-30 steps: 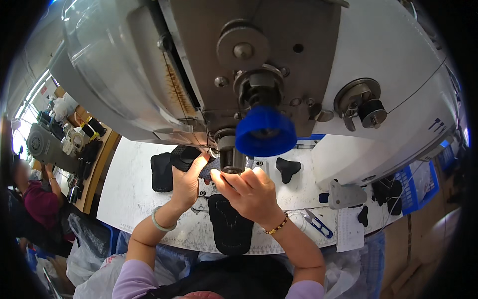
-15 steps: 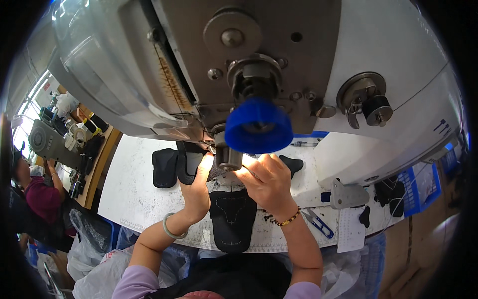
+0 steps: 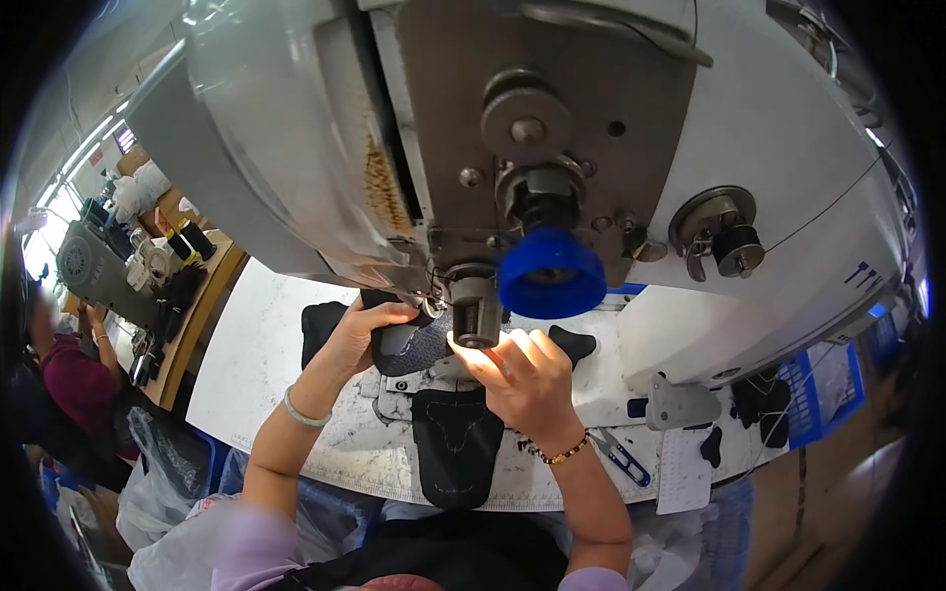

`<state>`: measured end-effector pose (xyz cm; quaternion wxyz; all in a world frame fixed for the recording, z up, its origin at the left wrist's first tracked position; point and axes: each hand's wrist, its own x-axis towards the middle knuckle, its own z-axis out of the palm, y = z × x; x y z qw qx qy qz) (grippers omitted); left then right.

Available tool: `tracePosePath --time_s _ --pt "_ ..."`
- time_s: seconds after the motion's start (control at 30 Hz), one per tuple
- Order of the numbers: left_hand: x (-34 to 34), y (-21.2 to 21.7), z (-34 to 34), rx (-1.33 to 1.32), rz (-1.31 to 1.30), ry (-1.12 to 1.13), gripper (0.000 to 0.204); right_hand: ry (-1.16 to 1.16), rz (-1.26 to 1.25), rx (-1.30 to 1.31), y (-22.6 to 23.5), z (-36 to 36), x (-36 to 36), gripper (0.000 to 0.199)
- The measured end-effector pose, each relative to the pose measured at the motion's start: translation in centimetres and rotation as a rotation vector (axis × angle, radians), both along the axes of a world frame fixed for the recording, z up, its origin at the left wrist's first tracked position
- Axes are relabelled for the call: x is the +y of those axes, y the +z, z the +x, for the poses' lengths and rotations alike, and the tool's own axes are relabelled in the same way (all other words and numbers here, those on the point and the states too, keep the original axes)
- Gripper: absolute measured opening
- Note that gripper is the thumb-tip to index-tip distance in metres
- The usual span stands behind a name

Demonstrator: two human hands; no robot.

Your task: The person sews a black shoe insole using a sewing machine. They guide the insole under the needle to stitch along the edges and trim excess thread with scissors. The person handles the insole one at a time, rotating it to complete different sections of the seam.

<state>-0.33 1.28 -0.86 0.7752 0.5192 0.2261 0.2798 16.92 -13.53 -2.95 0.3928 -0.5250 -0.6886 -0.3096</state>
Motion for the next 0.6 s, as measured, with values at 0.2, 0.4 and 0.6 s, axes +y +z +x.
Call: tracePosePath --time_s 0.2,0.4,0.6 --pt "-1.6 -0.5 0.6 -0.144 -0.016 0.060 0.020 -0.004 0.019 0.070 -0.1 -0.2 0.1 0.036" --pt "-4.1 -1.9 1.5 -0.268 0.089 0.236 0.015 0.007 0.218 0.142 -0.7 -0.7 0.5 0.024" --pt "-6.8 -1.6 2.7 -0.279 0.398 0.470 0.013 0.223 -0.037 0.786 -1.7 -2.1 0.2 0.015"
